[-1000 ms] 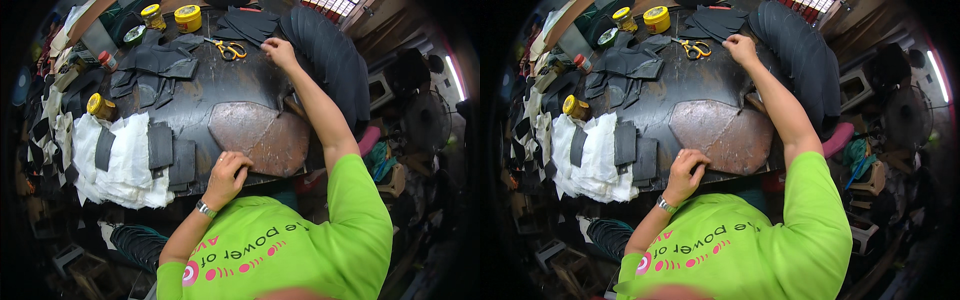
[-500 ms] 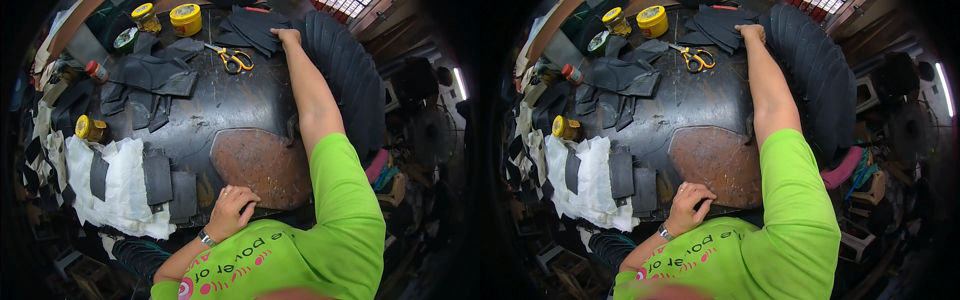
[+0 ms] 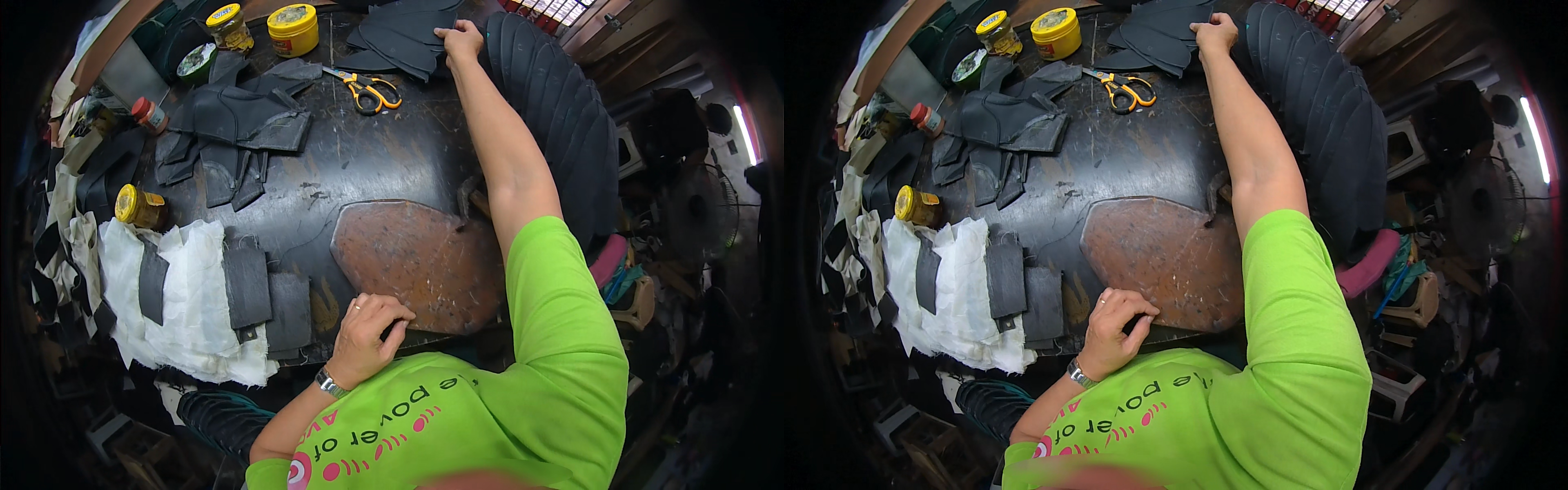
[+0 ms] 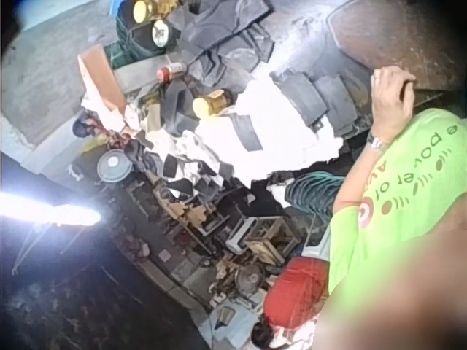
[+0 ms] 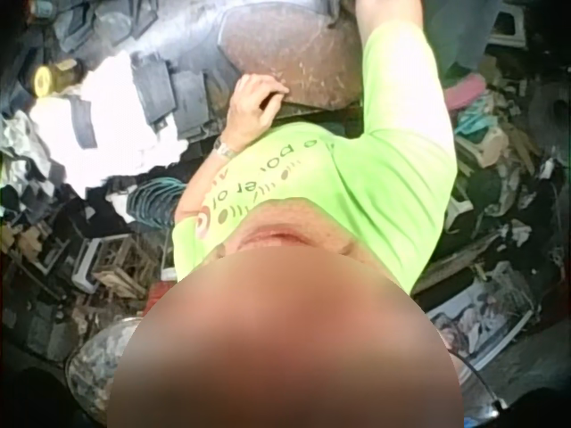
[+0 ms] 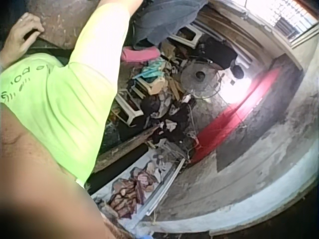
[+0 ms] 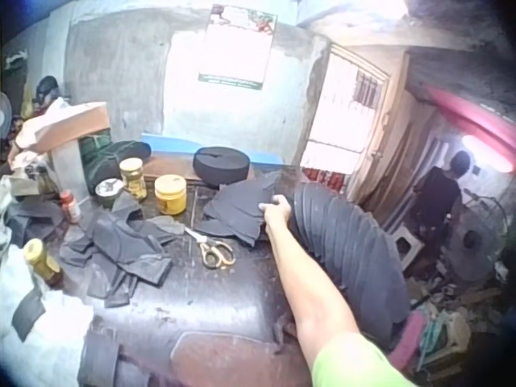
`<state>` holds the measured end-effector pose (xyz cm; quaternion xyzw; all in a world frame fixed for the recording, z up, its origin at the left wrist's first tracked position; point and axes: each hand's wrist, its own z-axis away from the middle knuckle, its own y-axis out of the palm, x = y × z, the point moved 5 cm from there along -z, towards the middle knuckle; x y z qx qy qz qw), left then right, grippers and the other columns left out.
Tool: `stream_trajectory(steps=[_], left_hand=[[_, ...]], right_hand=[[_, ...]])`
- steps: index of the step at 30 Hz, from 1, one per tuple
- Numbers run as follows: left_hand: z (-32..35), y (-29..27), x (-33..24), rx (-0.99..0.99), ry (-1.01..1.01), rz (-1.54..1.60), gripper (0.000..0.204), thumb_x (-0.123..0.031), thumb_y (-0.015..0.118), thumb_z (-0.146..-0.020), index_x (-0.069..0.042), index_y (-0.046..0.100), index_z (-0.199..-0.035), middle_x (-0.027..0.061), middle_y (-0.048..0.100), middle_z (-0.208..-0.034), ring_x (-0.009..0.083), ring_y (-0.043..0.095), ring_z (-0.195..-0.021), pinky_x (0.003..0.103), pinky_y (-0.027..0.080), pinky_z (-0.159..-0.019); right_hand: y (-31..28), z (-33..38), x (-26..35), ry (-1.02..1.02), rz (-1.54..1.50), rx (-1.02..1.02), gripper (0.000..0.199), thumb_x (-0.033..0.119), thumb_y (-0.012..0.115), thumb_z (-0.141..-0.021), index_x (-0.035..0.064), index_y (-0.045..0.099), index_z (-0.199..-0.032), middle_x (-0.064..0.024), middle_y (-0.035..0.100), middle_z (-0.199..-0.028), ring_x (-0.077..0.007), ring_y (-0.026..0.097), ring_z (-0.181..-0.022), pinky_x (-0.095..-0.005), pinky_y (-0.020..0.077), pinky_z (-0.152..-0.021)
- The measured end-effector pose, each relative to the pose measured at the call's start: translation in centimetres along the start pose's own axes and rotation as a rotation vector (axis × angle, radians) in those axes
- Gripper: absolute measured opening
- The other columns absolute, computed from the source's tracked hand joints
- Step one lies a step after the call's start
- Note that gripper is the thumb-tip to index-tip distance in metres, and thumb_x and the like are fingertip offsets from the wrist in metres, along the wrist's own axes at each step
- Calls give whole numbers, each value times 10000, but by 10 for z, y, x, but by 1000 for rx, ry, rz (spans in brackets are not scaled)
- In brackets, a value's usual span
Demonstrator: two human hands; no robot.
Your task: The person repeatedly fits a black rubber patch onto a shoe upper, taps it with a hammer to seat the patch, and trims excess material with scissors. The process is repeated several times on the same shoe.
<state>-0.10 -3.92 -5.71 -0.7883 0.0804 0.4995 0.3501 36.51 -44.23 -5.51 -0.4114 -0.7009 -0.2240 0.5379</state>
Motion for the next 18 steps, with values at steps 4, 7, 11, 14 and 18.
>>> stream_trajectory(steps=[4,7,11,14,18], left_hand=[[1,0,0,-10,6,-12,146,-47,712,-833,-90,707,-972,51,647,-977,258,597,-929,378,455,-836],[1,0,-1,-19,11,-16,146,-46,712,-833,-86,705,-973,54,647,-976,258,600,-934,379,457,-843],[1,0,-1,-23,4,-5,143,-44,710,-832,-80,704,-970,61,648,-975,260,605,-943,378,460,-847],[1,0,0,-27,-4,-4,139,-40,706,-832,-77,704,-966,65,651,-973,265,609,-945,378,461,-850],[1,0,-1,-46,-3,16,131,-41,701,-836,-71,701,-963,71,655,-976,274,613,-955,381,466,-870]], right_hand=[[-8,15,25,-402,394,-193,350,121,873,-689,46,762,-1013,-135,747,-872,-290,727,-830,-392,559,-799],[-12,21,31,-462,245,-163,365,112,862,-718,41,750,-1058,-129,749,-893,-283,724,-817,-390,559,-787],[-17,12,26,-160,-236,-36,417,82,830,-813,60,712,-1212,-69,720,-980,-224,697,-930,-341,550,-831],[-18,9,27,99,-668,76,315,45,748,-889,70,659,-1191,-67,707,-1016,-240,693,-932,-399,551,-819],[-29,29,51,218,-944,264,221,82,690,-948,92,628,-1160,-40,698,-1082,-244,666,-1035,-501,533,-874]])
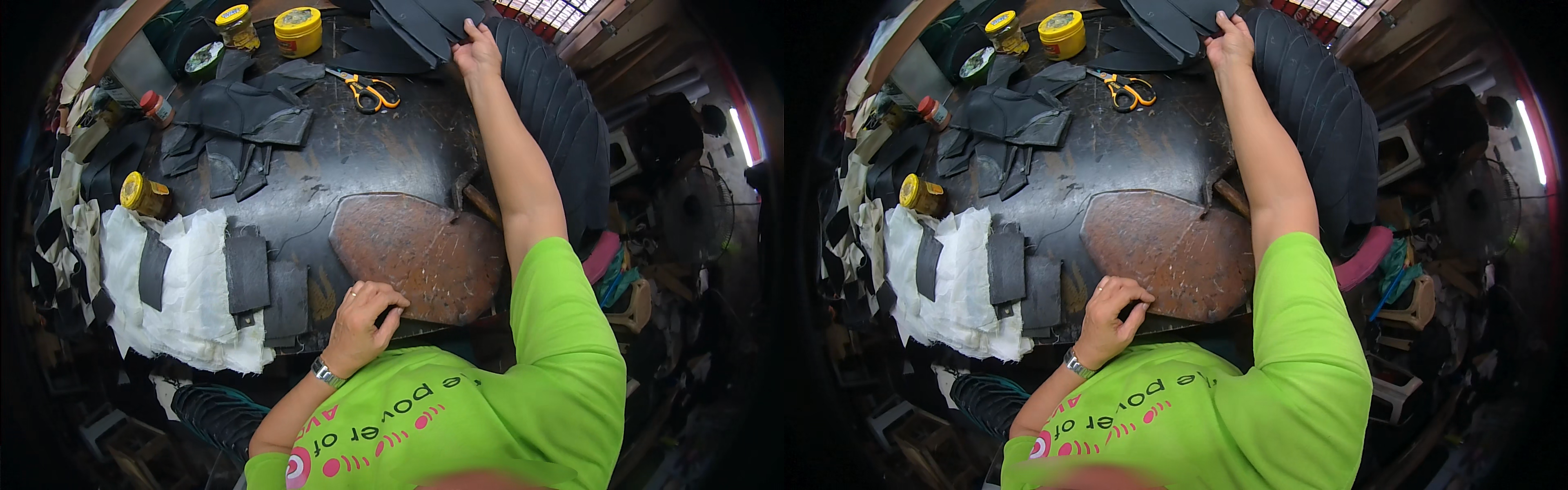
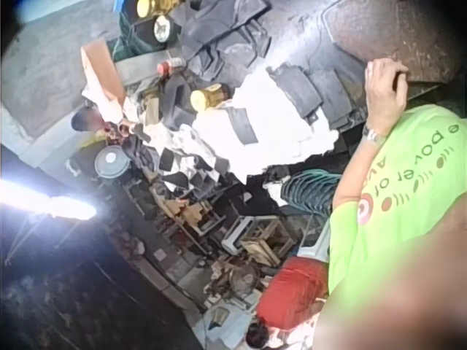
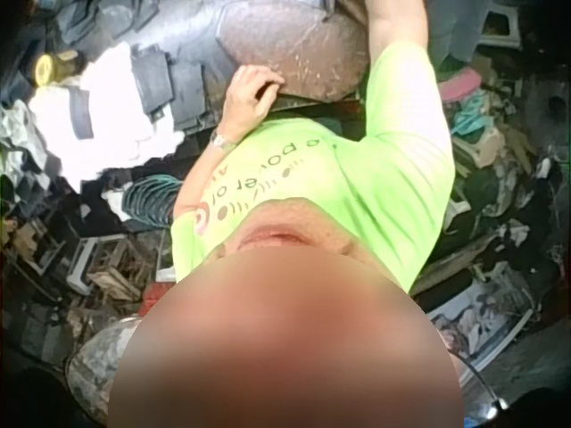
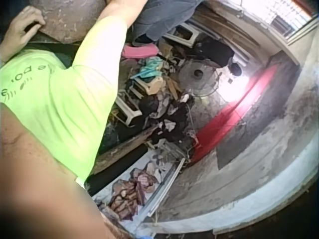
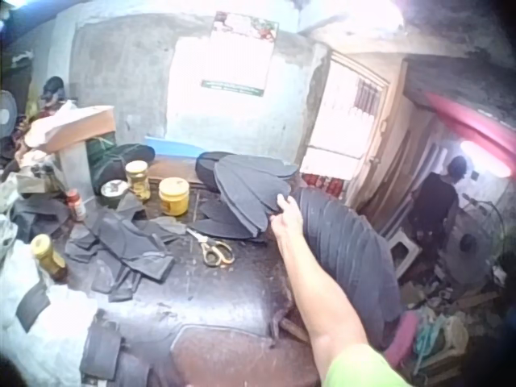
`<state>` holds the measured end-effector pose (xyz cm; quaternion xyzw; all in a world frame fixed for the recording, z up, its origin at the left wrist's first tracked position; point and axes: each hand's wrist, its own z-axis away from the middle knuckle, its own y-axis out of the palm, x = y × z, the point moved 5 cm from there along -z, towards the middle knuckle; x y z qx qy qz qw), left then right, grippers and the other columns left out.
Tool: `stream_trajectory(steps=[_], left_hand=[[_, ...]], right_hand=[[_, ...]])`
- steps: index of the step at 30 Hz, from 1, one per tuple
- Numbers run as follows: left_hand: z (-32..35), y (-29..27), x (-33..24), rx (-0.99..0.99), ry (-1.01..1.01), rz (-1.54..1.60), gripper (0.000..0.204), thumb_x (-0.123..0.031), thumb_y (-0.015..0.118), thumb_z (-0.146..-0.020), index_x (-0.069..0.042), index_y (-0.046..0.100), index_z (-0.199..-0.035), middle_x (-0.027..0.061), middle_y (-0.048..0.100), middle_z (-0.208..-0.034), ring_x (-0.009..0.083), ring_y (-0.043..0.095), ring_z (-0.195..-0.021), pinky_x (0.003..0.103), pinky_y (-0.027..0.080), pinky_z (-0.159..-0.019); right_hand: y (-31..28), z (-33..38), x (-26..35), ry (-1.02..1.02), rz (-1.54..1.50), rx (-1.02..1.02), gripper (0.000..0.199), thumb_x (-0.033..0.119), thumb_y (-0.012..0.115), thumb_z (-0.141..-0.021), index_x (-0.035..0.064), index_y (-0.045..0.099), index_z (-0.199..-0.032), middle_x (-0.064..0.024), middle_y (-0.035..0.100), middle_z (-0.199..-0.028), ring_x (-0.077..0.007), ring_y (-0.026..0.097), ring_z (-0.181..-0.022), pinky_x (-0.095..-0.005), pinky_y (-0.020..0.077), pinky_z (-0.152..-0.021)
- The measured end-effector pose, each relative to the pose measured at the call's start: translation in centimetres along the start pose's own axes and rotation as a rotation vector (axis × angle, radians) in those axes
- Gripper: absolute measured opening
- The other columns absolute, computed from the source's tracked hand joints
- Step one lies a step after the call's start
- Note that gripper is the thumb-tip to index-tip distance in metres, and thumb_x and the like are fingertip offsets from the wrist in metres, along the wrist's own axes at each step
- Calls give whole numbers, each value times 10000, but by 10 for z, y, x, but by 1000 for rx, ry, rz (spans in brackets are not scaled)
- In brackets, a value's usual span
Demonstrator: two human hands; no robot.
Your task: The person repeatedly fits a black rubber patch onto a shoe upper, taps it with a hammer to seat the patch, and trims excess material with scissors. The process is repeated several times on the same shoe.
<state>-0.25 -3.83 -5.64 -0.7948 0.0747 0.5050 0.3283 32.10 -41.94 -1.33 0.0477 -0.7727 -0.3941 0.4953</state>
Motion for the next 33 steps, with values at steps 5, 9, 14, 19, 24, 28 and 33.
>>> stream_trajectory(steps=[5,9,14,19,24,28,33], left_hand=[[0,-1,1,4,-5,26,127,-41,696,-841,-59,694,-966,82,655,-989,285,615,-969,387,474,-891],[2,-2,0,-51,10,44,146,-49,698,-857,-59,691,-1002,88,656,-995,287,617,-976,392,481,-889],[6,1,-7,-72,76,-48,173,-94,711,-880,-76,700,-1051,74,665,-1004,275,624,-955,381,479,-859],[6,0,-4,-90,115,-25,129,-91,709,-881,-74,703,-1009,75,676,-967,270,628,-912,384,483,-837],[9,-2,-1,-118,106,70,102,-58,696,-881,-57,693,-982,96,680,-930,289,633,-887,394,509,-822],[9,-4,1,-129,93,115,105,-51,693,-879,-51,691,-984,101,681,-920,296,634,-880,389,514,-814],[7,-3,1,-129,95,100,104,-50,697,-872,-48,688,-976,103,672,-904,303,622,-855,395,512,-792]], right_hand=[[-5,82,3,334,290,76,278,98,697,-937,44,638,-1203,-58,704,-1123,-226,655,-988,-375,499,-779],[-5,147,-3,208,1214,261,506,63,740,-858,31,604,-1344,-129,694,-1128,-293,658,-1010,-409,523,-826],[61,186,-2,-527,1587,634,327,5,603,-857,45,677,-1173,-202,667,-1151,-403,638,-1069,-447,518,-941],[138,192,-59,-228,1141,1001,244,127,643,-874,37,705,-1092,-166,709,-1044,-326,685,-983,-398,534,-892],[190,176,-143,-284,1346,803,654,420,809,-811,40,618,-1309,-212,639,-1243,-372,619,-1139,-421,489,-1010],[204,185,-171,-435,1638,823,784,457,885,-709,59,611,-1326,-200,577,-1327,-377,546,-1227,-475,436,-1064],[212,197,-162,-355,1617,803,646,375,905,-698,71,638,-1201,-148,631,-1201,-357,563,-1179,-461,442,-1031]])
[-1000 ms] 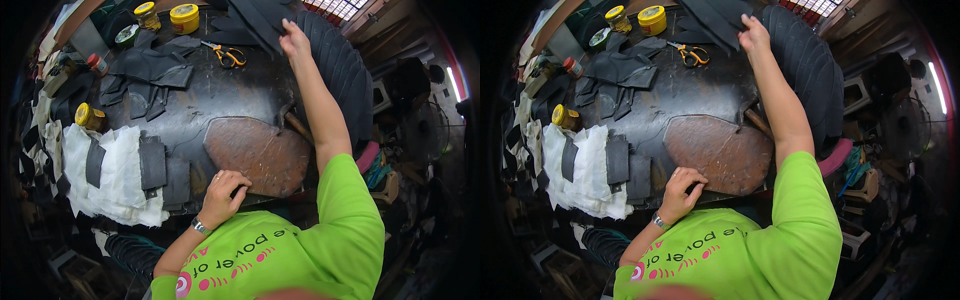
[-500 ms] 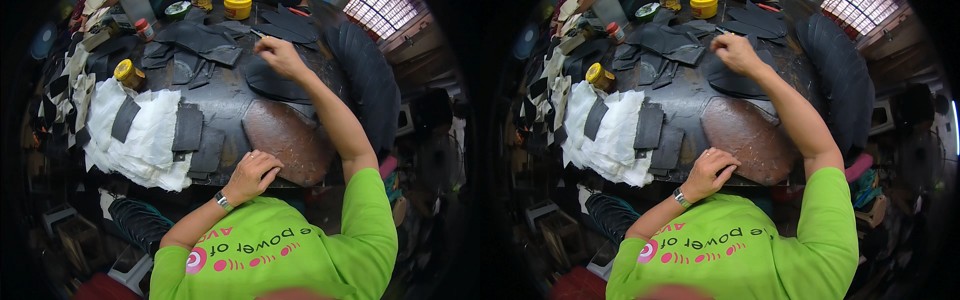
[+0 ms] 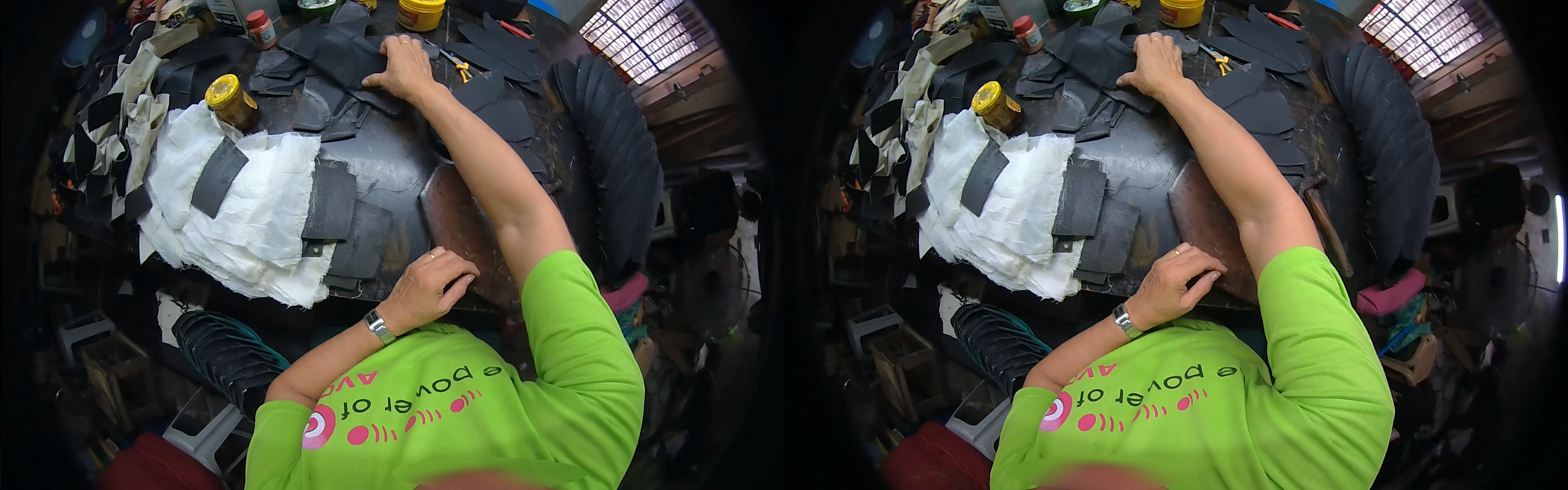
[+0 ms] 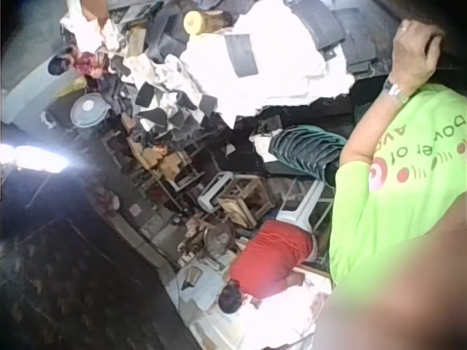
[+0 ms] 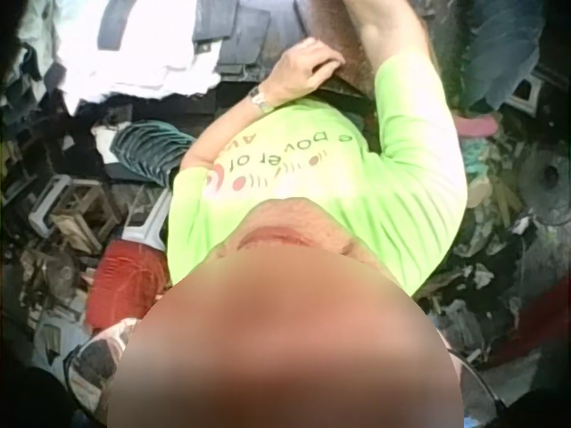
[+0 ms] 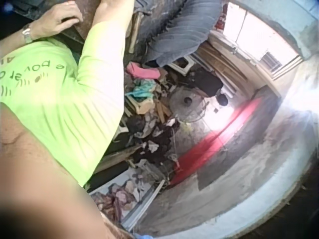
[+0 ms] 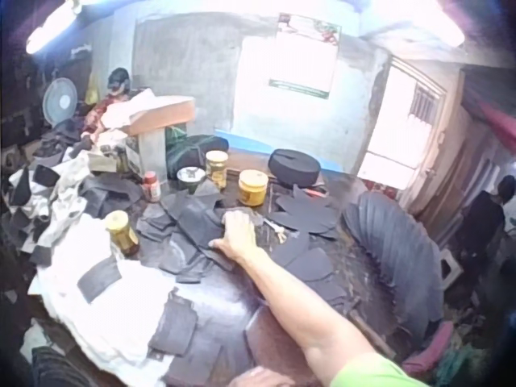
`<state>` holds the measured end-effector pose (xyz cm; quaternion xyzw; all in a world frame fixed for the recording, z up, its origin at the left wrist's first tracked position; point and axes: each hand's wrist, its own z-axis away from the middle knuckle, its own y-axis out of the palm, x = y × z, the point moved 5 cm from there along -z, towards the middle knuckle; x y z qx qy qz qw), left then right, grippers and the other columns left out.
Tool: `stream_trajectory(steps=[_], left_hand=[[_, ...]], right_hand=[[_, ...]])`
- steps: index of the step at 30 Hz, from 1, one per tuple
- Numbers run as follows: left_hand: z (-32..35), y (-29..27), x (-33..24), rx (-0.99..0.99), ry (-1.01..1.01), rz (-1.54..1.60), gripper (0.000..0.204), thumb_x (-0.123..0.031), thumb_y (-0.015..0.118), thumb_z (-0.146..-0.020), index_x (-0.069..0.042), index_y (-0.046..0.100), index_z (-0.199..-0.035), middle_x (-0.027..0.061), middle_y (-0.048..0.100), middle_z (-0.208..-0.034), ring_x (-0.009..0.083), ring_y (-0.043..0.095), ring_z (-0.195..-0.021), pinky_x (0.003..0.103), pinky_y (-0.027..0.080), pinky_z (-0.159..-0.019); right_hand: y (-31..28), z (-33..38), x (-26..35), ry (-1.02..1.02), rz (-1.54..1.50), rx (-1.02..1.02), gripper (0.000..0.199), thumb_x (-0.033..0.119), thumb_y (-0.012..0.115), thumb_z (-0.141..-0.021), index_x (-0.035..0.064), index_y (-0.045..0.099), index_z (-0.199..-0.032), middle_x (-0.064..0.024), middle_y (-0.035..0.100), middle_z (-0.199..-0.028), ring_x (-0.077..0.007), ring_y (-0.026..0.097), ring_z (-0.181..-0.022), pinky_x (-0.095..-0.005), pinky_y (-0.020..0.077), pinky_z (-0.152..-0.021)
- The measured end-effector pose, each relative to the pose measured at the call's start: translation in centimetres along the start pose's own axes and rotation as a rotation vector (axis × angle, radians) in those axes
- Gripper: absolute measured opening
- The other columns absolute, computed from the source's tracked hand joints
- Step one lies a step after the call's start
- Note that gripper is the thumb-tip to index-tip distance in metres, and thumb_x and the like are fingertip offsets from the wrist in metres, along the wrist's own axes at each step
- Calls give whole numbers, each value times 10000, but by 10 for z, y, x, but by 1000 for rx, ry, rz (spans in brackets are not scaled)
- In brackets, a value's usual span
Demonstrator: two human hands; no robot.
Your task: The person repeatedly fits a black rubber patch onto a shoe upper, taps it with a hammer to seat the patch, and trims excess material with scissors. The process is repeated several times on the same shoe.
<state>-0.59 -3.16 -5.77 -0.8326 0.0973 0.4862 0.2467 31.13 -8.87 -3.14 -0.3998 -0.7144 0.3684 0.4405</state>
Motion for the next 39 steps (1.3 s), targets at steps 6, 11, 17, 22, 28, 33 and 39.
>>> stream_trajectory(steps=[6,11,17,22,28,33,39], left_hand=[[0,1,-1,-12,28,-54,101,-31,698,-872,-44,699,-972,95,681,-890,291,634,-833,380,508,-785],[2,3,-3,-30,47,-96,103,-32,697,-869,-46,698,-972,98,676,-888,296,629,-832,383,510,-796],[3,4,-3,-25,56,-116,112,-34,699,-863,-48,699,-973,101,674,-902,297,624,-850,385,511,-793],[3,4,-3,-11,52,-115,118,-54,691,-862,-51,682,-979,105,655,-906,304,610,-868,406,510,-797],[1,1,-3,-58,70,-105,111,-50,687,-868,-47,677,-978,114,659,-926,321,620,-902,401,515,-826],[3,-6,2,-160,-12,14,162,-19,698,-876,-38,698,-1036,101,657,-972,235,643,-897,330,520,-814],[9,-23,22,-535,-104,284,529,-19,702,-888,-51,517,-1383,98,480,-1337,195,541,-1183,336,470,-994]], right_hand=[[-5,19,28,-305,124,-204,488,256,857,-729,78,604,-1107,-111,643,-1106,-313,582,-1091,-440,454,-907],[16,36,32,-328,225,-269,460,238,812,-774,62,595,-1139,-109,629,-1140,-290,588,-1100,-425,469,-903],[20,40,38,-322,357,-426,336,183,763,-753,64,644,-1043,-103,636,-1080,-287,588,-1059,-429,455,-883],[2,43,50,-382,241,-437,298,162,756,-746,91,664,-1020,-92,664,-1025,-291,604,-1027,-428,454,-895],[-34,33,35,-154,-224,-260,188,159,766,-787,101,678,-942,-148,730,-889,-389,689,-925,-467,532,-788],[-52,44,34,-191,-524,-41,273,107,816,-800,59,662,-1020,-74,712,-970,-205,673,-939,-314,523,-842],[-66,83,30,-165,-980,202,238,134,806,-868,65,664,-1047,21,636,-1027,-110,580,-1004,-253,458,-914]])
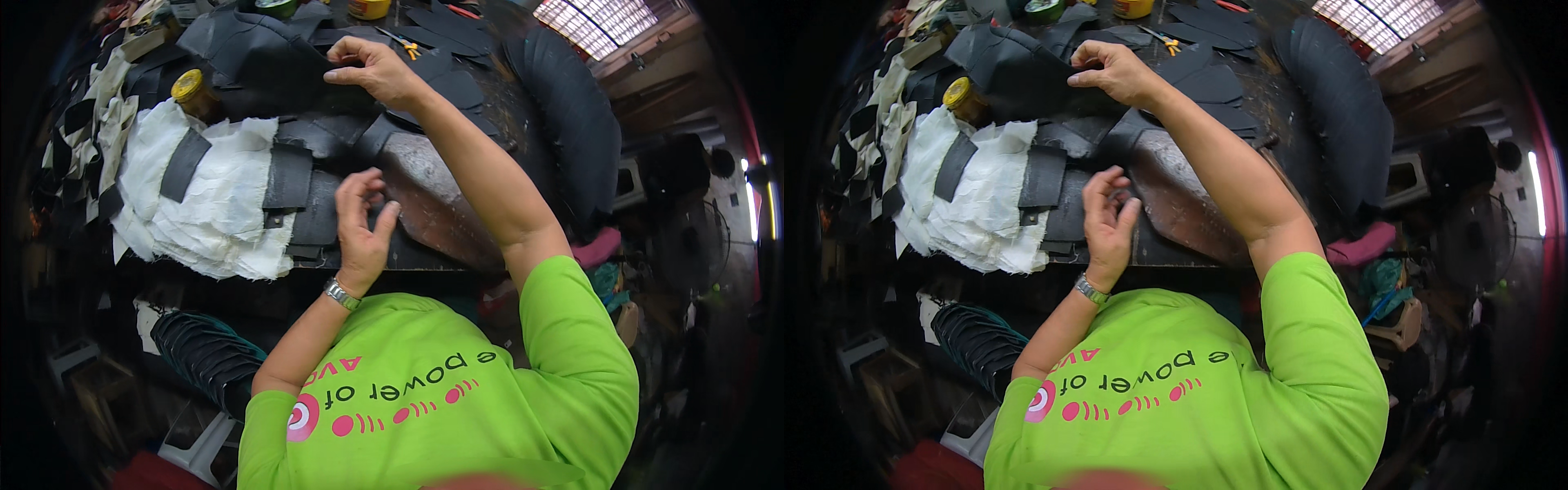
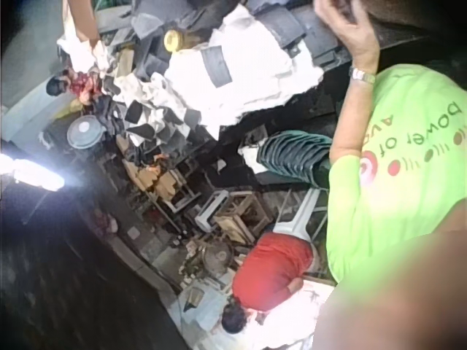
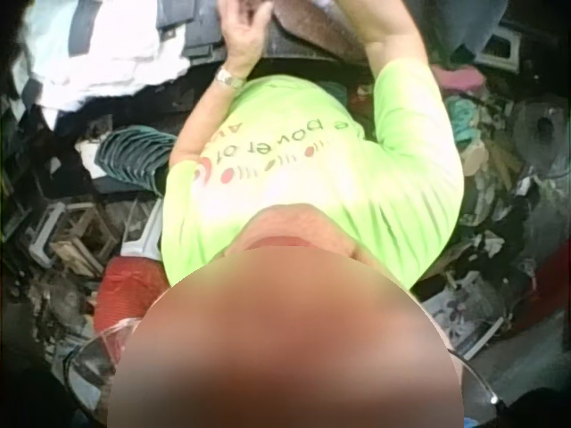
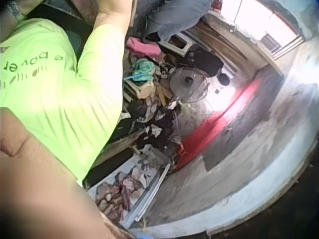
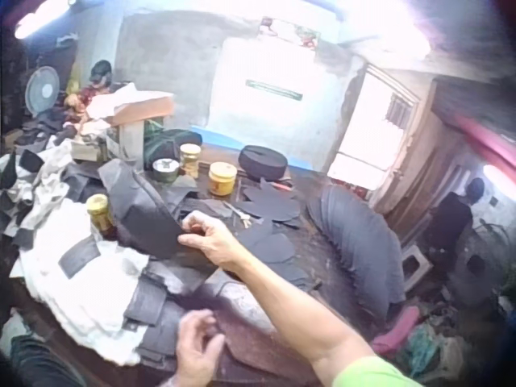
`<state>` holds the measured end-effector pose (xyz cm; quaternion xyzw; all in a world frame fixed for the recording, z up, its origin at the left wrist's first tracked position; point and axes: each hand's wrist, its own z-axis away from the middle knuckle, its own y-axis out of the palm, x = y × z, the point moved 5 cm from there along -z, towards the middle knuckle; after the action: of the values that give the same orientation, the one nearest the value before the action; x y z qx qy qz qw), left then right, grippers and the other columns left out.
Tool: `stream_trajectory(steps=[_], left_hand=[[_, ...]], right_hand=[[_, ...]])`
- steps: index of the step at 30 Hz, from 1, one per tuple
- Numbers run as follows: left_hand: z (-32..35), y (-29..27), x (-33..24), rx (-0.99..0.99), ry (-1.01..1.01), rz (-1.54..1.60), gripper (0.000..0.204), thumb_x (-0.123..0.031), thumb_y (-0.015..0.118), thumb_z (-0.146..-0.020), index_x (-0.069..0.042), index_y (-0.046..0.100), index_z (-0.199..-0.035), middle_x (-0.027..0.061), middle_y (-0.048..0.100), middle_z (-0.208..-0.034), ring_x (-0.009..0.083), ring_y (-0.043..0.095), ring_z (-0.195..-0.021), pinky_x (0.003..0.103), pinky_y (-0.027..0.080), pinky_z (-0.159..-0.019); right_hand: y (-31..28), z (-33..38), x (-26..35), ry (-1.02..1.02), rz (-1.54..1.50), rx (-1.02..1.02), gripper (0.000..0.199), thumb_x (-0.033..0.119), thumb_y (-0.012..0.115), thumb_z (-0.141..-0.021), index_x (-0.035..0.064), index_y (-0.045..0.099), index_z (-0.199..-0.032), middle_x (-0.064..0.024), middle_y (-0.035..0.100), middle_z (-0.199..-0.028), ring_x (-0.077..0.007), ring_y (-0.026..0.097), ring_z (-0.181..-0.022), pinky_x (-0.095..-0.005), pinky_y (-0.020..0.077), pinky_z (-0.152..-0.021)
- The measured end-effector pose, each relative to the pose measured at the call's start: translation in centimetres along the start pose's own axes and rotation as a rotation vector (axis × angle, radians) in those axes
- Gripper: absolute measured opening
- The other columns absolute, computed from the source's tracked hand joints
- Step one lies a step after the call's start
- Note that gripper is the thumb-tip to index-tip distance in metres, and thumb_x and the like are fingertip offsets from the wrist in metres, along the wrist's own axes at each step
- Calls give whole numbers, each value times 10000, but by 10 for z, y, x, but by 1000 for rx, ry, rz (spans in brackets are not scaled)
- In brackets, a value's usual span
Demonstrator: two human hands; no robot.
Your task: The person repeatedly fits a black rubber patch onto a shoe upper, taps it with a hammer to seat the patch, and trims excess material with scissors. The process is repeated several times on the same shoe.
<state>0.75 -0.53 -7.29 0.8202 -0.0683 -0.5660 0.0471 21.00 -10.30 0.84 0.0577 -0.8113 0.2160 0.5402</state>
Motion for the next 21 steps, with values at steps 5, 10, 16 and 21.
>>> stream_trajectory(steps=[5,10,16,21], left_hand=[[-12,-15,13,-223,-171,585,641,-90,616,-1001,-23,290,-1549,115,413,-1509,200,435,-1360,347,327,-1156],[-17,-28,6,-242,-322,411,247,-88,726,-947,-15,697,-1181,35,695,-1166,157,656,-1029,289,504,-936],[-7,7,-20,271,-128,-130,210,-141,772,-917,35,731,-1025,79,739,-990,173,672,-872,305,525,-819],[-7,32,-5,513,-94,-629,330,-241,794,-847,53,702,-965,252,704,-924,418,654,-852,445,515,-804]], right_hand=[[13,48,1,275,-473,118,197,55,764,-877,78,637,-1026,30,650,-994,-66,593,-946,-228,455,-881],[14,96,21,244,-306,405,203,168,759,-920,54,712,-1081,12,672,-1021,-73,586,-991,-232,445,-912],[-125,103,-17,499,1056,-368,657,503,795,-831,40,648,-1273,-182,668,-1234,-312,624,-1190,-447,503,-997],[-155,116,-63,890,1188,-353,863,561,842,-741,5,582,-1347,-226,563,-1401,-410,541,-1302,-514,469,-1057]])
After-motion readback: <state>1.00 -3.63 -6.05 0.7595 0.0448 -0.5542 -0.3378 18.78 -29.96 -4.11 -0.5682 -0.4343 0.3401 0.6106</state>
